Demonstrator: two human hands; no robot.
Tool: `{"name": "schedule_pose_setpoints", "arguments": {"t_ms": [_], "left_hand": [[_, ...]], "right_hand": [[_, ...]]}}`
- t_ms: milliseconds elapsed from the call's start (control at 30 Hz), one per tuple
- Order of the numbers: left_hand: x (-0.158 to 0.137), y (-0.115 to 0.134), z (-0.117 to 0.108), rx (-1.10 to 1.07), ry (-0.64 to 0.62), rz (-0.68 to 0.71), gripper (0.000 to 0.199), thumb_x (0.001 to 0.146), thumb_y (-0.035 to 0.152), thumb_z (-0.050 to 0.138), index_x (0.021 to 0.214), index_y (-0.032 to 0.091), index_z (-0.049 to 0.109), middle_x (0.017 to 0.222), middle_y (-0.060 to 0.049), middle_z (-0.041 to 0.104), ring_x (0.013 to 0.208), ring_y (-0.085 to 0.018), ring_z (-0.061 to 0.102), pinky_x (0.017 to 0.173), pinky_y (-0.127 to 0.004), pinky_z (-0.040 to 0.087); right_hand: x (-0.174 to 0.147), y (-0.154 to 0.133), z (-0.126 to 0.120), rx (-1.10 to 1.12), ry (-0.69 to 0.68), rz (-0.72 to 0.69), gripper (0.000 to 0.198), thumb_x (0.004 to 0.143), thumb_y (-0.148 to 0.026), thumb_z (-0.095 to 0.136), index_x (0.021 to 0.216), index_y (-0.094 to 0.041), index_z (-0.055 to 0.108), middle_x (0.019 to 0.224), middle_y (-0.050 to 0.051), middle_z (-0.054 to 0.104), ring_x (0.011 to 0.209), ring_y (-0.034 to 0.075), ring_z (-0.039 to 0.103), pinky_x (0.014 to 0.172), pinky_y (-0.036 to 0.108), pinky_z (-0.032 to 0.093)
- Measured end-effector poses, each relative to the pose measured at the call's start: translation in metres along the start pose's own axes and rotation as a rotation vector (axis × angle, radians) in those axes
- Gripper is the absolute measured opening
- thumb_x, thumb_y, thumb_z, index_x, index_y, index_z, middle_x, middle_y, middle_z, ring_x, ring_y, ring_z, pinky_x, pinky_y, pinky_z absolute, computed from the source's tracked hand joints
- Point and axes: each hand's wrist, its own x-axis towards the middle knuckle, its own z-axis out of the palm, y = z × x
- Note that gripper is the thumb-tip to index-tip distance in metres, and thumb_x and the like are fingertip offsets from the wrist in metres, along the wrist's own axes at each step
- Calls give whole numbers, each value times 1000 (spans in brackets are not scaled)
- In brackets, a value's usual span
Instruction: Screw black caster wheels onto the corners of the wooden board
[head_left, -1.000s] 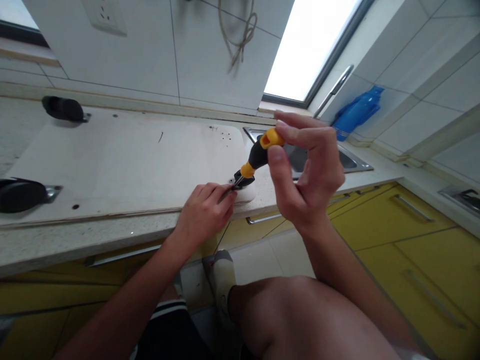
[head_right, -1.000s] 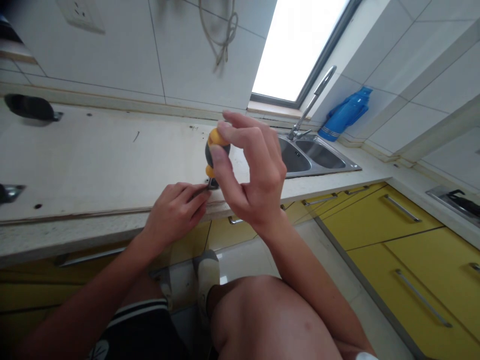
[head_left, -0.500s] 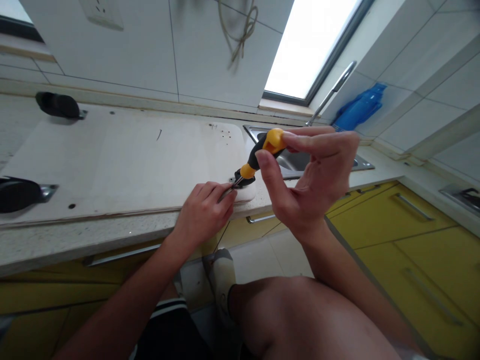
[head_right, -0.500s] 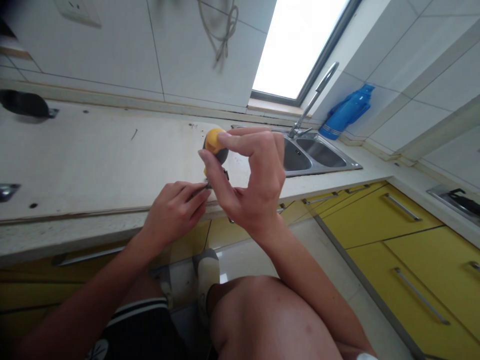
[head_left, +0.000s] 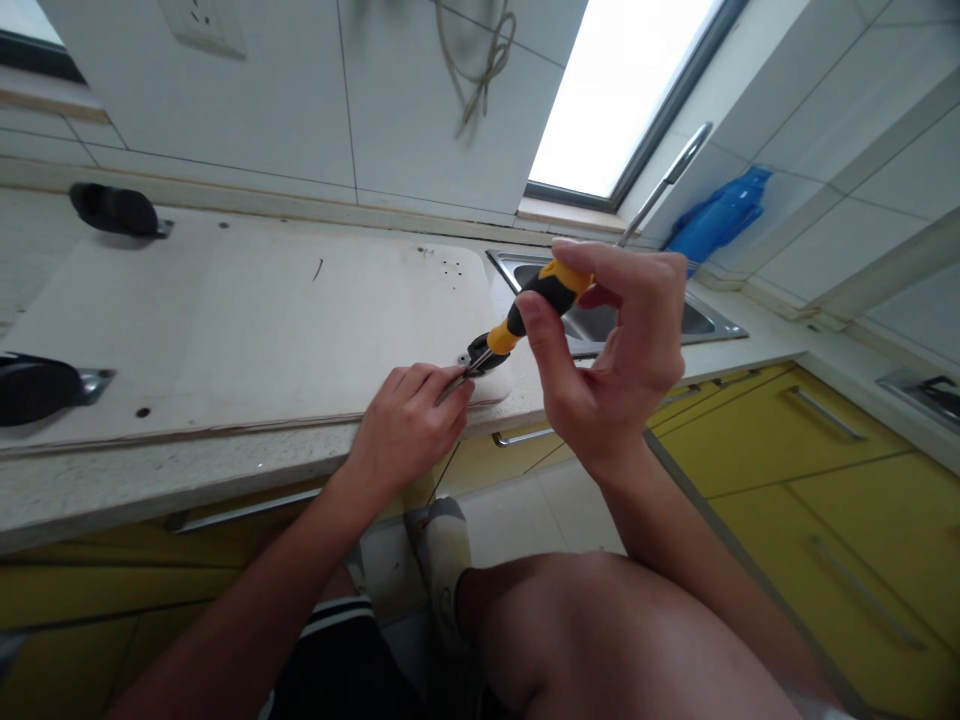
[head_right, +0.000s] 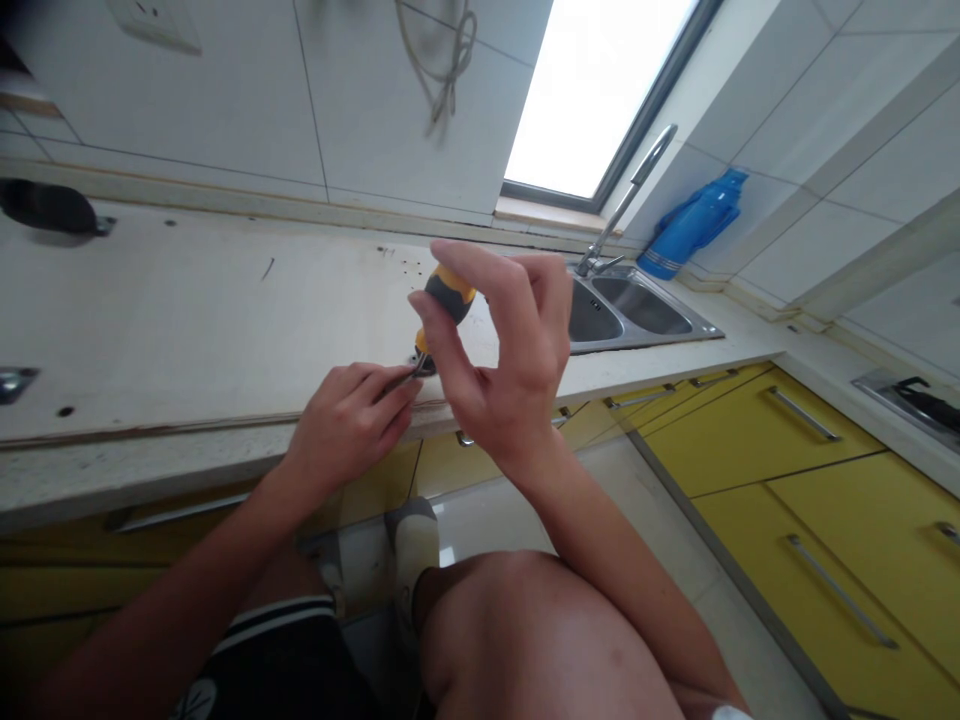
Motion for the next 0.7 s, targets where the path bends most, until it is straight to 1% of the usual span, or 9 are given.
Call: {"name": "schedule_pose_setpoints", "arguments": {"t_ms": [133,167,267,333,433,500,567,633,700], "left_hand": [[0,0,0,-3,-4,1,25,100,14,69,124,16,76,131,-11,81,109,-32,69,85,-49,56],[0,0,0,-2,-2,4,25,99,14,69,123,16,77,131,-11,81,109,-32,69,85,-49,56],[0,0,0,3,12,11,24,100,14,69,122,15,77,131,-11,81,108,-31,69,83,-49,55],[0,0,0,3,13,11,25,100,14,69,123,15,77,132,-11,81,108,-31,69,83,-49,55],[0,0,0,-3,3,3,26,99,13,70,124,15,77,132,-11,81,109,-31,69,84,-49,55],[0,0,0,-4,2,1,26,98,13,70,123,15,77,132,-11,81,109,-31,70,84,-49,55],[0,0,-1,0,5,3,25,99,13,69,122,15,77,132,-11,81,109,-31,70,84,-49,55],[1,0,-1,4,4,5,24,100,14,69,122,15,78,133,-10,81,109,-31,69,83,-49,55],[1,0,-1,4,3,4,24,101,15,69,122,15,78,132,-10,82,109,-31,69,82,-49,55]], "right_hand": [[-3,2,-2,16,-142,60,43,108,-26,55,148,-39,62,137,10,70,122,31,71,93,52,68],[-3,3,-2,28,-141,60,42,108,-26,57,148,-39,62,136,10,70,121,30,71,93,51,68],[-1,7,-2,36,-32,13,32,103,-32,72,135,-31,69,120,9,68,110,28,71,90,49,67],[-1,9,-2,61,6,-14,30,102,-36,75,131,-28,70,117,7,65,112,27,70,92,50,67],[-2,7,-4,123,-87,31,31,109,-31,61,140,-29,65,132,9,68,125,27,70,98,50,67],[-3,5,-5,124,-145,79,35,111,-28,57,145,-32,62,139,9,68,127,27,70,98,49,67],[-3,4,-6,89,-121,71,35,108,-30,65,142,-33,65,130,8,69,118,25,71,94,47,67],[-3,6,-5,68,-52,32,33,104,-34,74,136,-32,68,119,5,66,111,23,70,93,45,66],[-2,7,-5,80,-28,20,32,104,-36,75,134,-32,67,119,4,64,114,23,70,95,45,65]]}}
